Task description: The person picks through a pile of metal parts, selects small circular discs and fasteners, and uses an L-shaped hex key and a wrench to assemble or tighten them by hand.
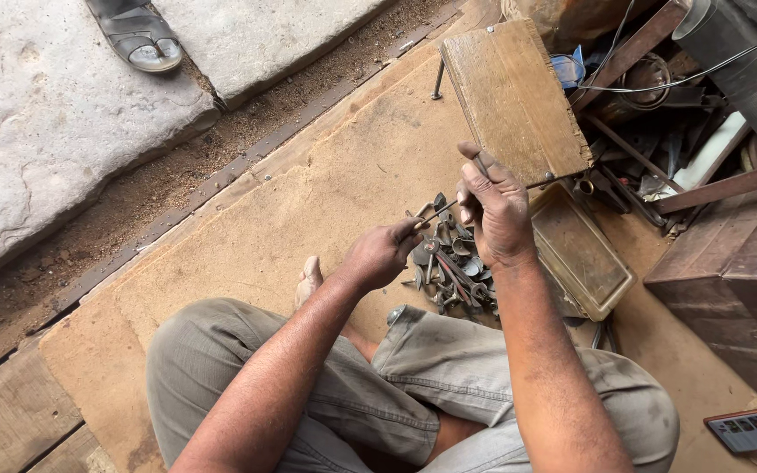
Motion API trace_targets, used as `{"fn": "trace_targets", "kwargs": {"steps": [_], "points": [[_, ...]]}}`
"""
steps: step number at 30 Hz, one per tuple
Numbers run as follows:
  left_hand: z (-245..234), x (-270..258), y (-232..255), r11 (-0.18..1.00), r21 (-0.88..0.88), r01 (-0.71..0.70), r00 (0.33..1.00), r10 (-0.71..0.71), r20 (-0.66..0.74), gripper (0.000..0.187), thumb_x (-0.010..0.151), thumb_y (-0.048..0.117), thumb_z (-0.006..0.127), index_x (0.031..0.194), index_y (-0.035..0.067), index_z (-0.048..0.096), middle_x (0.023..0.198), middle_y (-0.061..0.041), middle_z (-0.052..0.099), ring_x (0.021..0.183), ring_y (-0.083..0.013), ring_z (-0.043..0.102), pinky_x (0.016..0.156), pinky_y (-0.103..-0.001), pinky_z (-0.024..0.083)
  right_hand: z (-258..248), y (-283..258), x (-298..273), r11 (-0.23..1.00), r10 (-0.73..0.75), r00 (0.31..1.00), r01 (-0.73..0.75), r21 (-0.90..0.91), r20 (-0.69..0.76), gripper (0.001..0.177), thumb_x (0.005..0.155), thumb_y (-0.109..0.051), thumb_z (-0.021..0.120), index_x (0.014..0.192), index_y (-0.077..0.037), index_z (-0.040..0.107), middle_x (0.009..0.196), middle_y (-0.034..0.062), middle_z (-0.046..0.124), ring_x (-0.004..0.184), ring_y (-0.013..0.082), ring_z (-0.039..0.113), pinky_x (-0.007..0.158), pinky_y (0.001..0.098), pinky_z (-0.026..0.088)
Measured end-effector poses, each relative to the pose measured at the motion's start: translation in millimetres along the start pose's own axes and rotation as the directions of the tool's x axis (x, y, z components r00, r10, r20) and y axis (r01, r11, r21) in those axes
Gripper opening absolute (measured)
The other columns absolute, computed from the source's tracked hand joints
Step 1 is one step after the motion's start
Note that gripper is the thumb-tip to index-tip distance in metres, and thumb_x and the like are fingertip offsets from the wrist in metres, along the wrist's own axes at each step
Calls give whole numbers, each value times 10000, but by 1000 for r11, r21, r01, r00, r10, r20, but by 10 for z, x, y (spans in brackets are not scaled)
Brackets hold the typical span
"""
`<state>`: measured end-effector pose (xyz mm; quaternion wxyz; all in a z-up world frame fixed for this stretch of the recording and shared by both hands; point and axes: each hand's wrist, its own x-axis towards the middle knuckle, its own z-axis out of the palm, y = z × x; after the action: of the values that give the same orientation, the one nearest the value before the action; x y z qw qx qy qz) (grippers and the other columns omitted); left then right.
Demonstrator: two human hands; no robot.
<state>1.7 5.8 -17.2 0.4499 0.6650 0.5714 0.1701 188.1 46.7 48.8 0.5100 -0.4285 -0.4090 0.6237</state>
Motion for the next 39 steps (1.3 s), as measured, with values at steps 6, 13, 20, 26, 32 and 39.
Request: {"fn": "trace_targets", "kwargs": {"steps": [6,13,20,26,32,39], "points": [[-13,22,-37,999,-40,6,1000,-6,-10,379,1011,376,560,1334,200,650,965,-106,765,859,-254,747,810,-430,568,-206,157,-4,1000,-8,1000,8,8,11,434,1133,-400,597,1101,27,663,809,20,618,706,98,575,603,246,468],[-72,-6,17,993,-54,107,994,-107,11,389,1009,417,543,1354,268,643,926,-84,773,837,-212,750,813,-415,571,29,-60,-67,993,-109,993,108,36,41,339,1064,-355,526,1226,-84,650,1063,100,744,807,149,688,764,305,583],[-39,37,-70,998,-13,66,998,-66,-3,358,1019,435,537,1306,276,680,931,-71,758,855,-221,726,801,-424,582,116,68,-3,933,42,994,-3,359,-101,316,1026,-404,615,1095,-95,619,959,182,752,710,195,705,674,318,583],[-116,41,-87,996,-60,60,994,-65,-90,307,1009,375,585,1239,226,724,957,-81,779,848,-237,743,795,-425,578,134,313,91,957,15,998,4,290,-62,226,910,-176,809,1014,-90,627,964,122,762,748,161,703,707,290,576],[-270,46,-119,995,-103,11,986,-27,-163,299,950,298,661,1219,192,738,966,-90,792,843,-238,768,771,-409,594,391,471,197,985,8,986,21,172,-165,226,865,-61,840,977,-83,644,888,89,741,692,147,686,655,279,563],[-276,-44,-200,978,-151,-144,956,98,-277,342,889,263,744,1216,165,738,957,-109,784,841,-235,772,773,-387,603,648,241,108,994,-106,979,109,12,-172,160,891,-78,811,953,-54,665,869,98,763,646,143,682,612,278,553]]}}
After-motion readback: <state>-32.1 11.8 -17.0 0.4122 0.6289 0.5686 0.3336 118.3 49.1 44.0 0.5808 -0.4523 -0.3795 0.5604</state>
